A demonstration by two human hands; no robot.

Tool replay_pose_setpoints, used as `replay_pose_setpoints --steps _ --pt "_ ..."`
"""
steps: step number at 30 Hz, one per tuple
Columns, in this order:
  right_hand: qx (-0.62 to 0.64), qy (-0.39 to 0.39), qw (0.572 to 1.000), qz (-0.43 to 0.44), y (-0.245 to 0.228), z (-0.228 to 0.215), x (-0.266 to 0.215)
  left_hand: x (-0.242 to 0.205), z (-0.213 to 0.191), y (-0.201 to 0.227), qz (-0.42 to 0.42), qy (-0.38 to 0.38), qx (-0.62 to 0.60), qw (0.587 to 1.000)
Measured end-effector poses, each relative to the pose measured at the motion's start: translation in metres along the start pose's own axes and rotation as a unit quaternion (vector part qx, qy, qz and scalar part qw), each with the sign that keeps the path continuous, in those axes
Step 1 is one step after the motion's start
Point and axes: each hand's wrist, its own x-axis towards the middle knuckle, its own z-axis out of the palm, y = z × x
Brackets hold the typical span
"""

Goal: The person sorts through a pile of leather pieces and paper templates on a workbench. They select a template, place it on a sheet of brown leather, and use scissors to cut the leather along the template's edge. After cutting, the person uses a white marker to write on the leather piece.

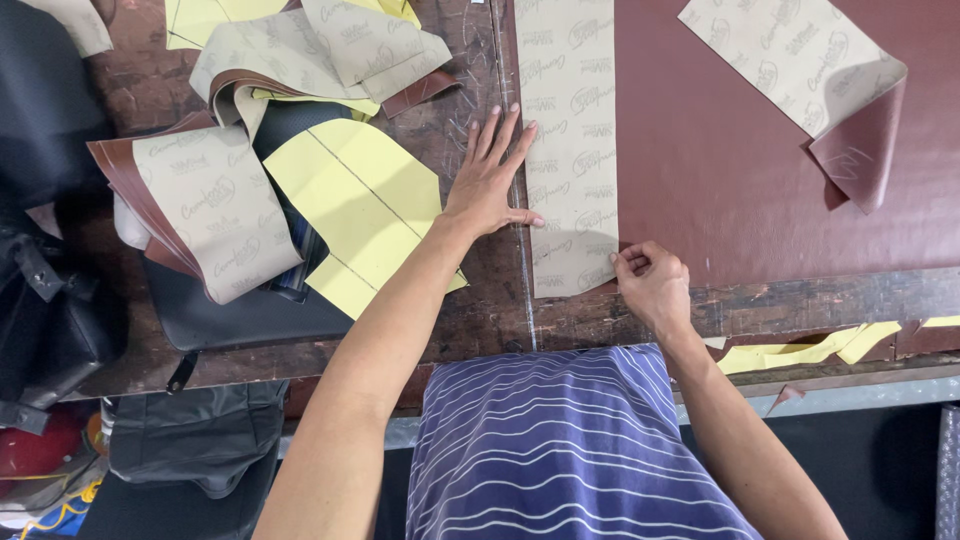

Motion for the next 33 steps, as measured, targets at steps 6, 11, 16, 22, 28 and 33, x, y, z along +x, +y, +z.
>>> replay_pose_setpoints --steps 6,11,16,22,28,33 --pt "0.008 -0.009 1.000 0.005 -0.002 0.001 -0.001 0.000 -0.002 0.000 0.002 -0.004 -0.007 1.000" --pt "0.014 0.005 1.000 0.012 -0.003 0.002 -0.001 -0.002 -0.006 0.001 0.016 0.007 -0.009 1.000" --pt "0.007 0.010 1.000 0.017 -0.002 0.003 0.000 -0.003 -0.009 0.002 0.011 -0.008 -0.003 1.000" --pt "-0.006 0.014 1.000 0.022 -0.002 0.004 0.001 -0.005 -0.007 0.000 0.021 -0.018 0.018 0.999" --pt "-0.014 0.010 1.000 0.001 0.002 0.004 0.004 -0.002 -0.001 -0.005 0.019 -0.016 0.017 1.000" --pt "-0.003 0.006 1.000 0.012 0.003 0.005 0.003 -0.003 0.000 -0.006 0.020 -0.018 0.011 1.000"
